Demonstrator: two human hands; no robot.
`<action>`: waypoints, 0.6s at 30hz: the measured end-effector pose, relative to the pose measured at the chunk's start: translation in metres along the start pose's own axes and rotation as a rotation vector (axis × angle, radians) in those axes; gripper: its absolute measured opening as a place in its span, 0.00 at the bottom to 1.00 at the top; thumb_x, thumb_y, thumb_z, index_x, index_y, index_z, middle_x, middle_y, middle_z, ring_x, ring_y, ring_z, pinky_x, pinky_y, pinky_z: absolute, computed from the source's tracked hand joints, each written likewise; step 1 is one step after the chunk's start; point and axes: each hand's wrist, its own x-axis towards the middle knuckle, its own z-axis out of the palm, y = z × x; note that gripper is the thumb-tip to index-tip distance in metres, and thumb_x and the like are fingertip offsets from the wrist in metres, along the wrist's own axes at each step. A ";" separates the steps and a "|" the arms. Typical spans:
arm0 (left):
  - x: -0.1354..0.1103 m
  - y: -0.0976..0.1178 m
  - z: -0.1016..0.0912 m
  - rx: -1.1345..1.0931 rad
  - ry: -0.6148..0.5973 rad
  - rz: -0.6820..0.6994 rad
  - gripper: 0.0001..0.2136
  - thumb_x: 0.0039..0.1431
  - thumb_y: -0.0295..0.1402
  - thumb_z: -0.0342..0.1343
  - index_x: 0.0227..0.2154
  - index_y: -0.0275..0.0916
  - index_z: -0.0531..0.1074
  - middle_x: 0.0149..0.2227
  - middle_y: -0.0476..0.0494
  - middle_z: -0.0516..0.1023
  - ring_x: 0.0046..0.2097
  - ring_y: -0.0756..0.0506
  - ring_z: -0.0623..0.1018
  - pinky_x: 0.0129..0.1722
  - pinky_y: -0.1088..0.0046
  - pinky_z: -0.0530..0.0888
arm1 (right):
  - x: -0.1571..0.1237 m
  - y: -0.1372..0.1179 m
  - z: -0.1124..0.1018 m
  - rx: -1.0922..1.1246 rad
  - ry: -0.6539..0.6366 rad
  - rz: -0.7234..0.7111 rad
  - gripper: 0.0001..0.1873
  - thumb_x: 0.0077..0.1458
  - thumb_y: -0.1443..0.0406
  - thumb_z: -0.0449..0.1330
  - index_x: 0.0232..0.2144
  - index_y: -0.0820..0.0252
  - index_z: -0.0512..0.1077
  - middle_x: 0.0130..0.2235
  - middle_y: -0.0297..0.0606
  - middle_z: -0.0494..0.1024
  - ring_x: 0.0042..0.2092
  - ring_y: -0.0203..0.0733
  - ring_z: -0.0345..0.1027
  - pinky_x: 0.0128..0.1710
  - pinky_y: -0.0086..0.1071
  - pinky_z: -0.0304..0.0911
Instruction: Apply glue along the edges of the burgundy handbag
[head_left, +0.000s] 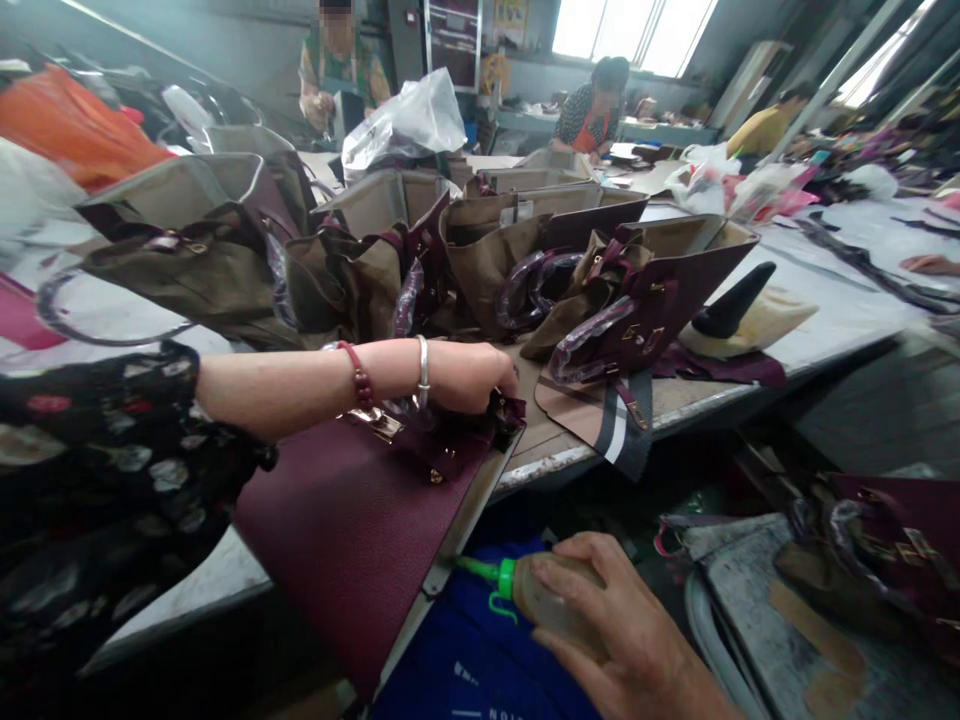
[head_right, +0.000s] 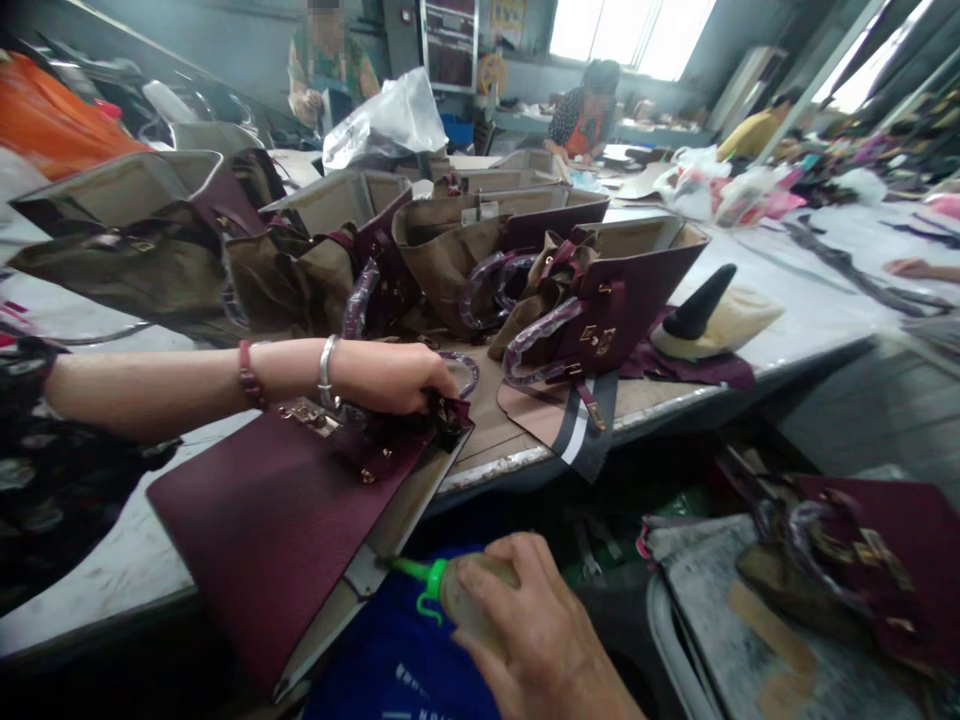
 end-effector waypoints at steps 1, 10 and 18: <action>-0.004 -0.002 -0.002 -0.013 0.028 -0.008 0.17 0.48 0.20 0.50 0.39 0.40 0.76 0.31 0.47 0.76 0.30 0.50 0.70 0.30 0.77 0.64 | 0.000 0.001 0.000 -0.003 0.037 0.000 0.27 0.52 0.77 0.58 0.52 0.53 0.59 0.45 0.42 0.61 0.46 0.46 0.60 0.42 0.41 0.69; -0.055 -0.017 -0.024 0.050 0.272 -0.147 0.23 0.49 0.19 0.48 0.44 0.48 0.75 0.36 0.56 0.79 0.35 0.53 0.75 0.35 0.82 0.66 | 0.020 -0.001 -0.015 -0.054 0.208 -0.048 0.22 0.56 0.73 0.57 0.51 0.52 0.60 0.45 0.40 0.60 0.45 0.46 0.59 0.42 0.41 0.66; -0.078 -0.001 -0.020 0.160 0.324 -0.207 0.21 0.54 0.21 0.47 0.48 0.47 0.73 0.42 0.52 0.79 0.40 0.50 0.76 0.42 0.76 0.70 | 0.019 -0.003 -0.017 -0.115 0.219 -0.083 0.24 0.54 0.73 0.61 0.51 0.53 0.61 0.44 0.40 0.61 0.45 0.46 0.58 0.42 0.40 0.66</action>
